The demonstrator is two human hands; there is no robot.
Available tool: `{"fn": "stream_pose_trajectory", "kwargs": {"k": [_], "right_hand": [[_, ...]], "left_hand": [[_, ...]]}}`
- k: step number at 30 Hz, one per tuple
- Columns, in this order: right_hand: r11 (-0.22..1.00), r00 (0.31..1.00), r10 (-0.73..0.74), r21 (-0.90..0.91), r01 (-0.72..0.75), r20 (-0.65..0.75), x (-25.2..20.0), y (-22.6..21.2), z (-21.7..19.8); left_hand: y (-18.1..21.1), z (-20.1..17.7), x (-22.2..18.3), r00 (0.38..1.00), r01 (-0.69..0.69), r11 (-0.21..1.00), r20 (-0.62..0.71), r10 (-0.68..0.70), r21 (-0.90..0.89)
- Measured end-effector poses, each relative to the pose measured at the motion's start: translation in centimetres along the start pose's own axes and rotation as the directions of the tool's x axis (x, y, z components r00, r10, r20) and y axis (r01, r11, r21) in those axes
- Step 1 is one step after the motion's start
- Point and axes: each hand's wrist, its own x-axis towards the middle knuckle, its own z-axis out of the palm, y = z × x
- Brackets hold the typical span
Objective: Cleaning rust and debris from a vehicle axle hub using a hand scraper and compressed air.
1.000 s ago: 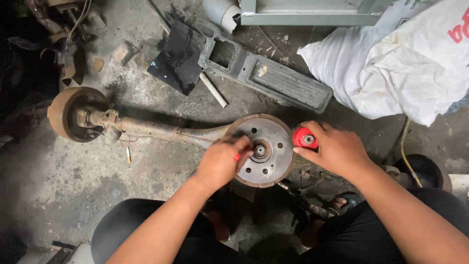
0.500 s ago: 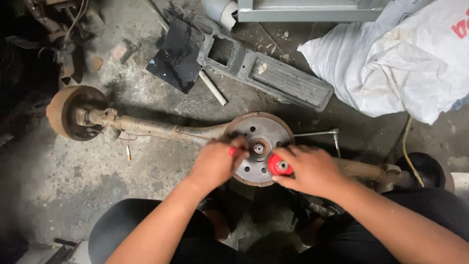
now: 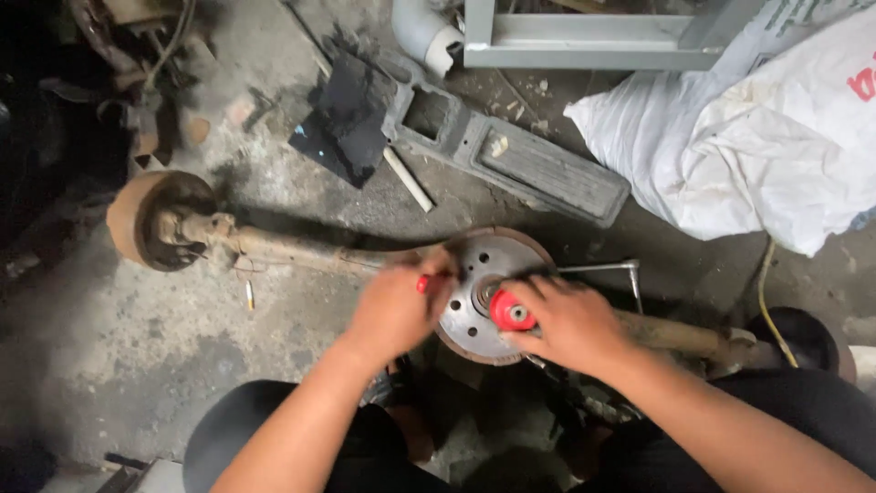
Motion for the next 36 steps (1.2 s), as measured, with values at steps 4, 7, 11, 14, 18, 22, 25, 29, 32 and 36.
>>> {"fn": "stream_pose_trajectory", "kwargs": {"k": [4,7,11,14,18,22,25,29,32,36], "right_hand": [[0.994,0.993,0.108,0.030,-0.106,-0.048,2.0,1.8,-1.5],[0.992,0.980,0.123,-0.012,-0.126,-0.154,2.2,1.1,-0.5],[1.000,0.999,0.017,0.027,-0.016,-0.030,1.7,-0.6,0.0],[0.993,0.996,0.067,0.088,-0.072,0.061,2.5,0.5,-1.7],[0.981,0.975,0.149,-0.097,-0.167,-0.165,3.4,2.7,-0.5],[0.990,0.994,0.056,-0.121,-0.067,-0.099,2.4,-0.9,0.5],[0.995,0.993,-0.089,-0.060,0.085,-0.074,2.2,-0.8,1.0],[1.000,0.999,0.025,-0.003,-0.025,0.023,3.2,1.3,-0.3],[0.998,0.998,0.057,0.034,-0.056,-0.020,4.2,1.0,-0.9],[0.998,0.986,-0.037,0.065,0.027,0.164,4.4,-2.1,-0.8]], "left_hand": [[0.4,0.3,-1.1,0.980,-0.089,0.987,0.163,0.111,-0.136],[-1.9,2.8,0.0,0.989,-0.060,0.982,0.142,0.034,0.178],[0.8,-0.4,-0.5,0.995,-0.076,0.997,0.072,0.075,0.007],[0.6,0.2,-1.0,0.978,-0.028,0.999,0.207,0.036,-0.043],[-1.3,-0.1,0.0,0.998,-0.043,0.964,-0.025,0.051,0.264],[0.5,1.6,-0.5,0.987,-0.122,0.894,-0.039,0.153,0.431],[0.4,1.8,-1.3,0.946,-0.322,0.935,0.005,0.325,0.146],[-0.7,1.2,-1.9,0.972,-0.228,0.973,0.069,0.226,0.037],[-1.2,0.7,-2.0,0.974,-0.176,0.982,0.160,0.163,0.067],[-0.8,0.4,-1.7,0.918,-0.245,0.969,0.324,0.228,0.012]]}}
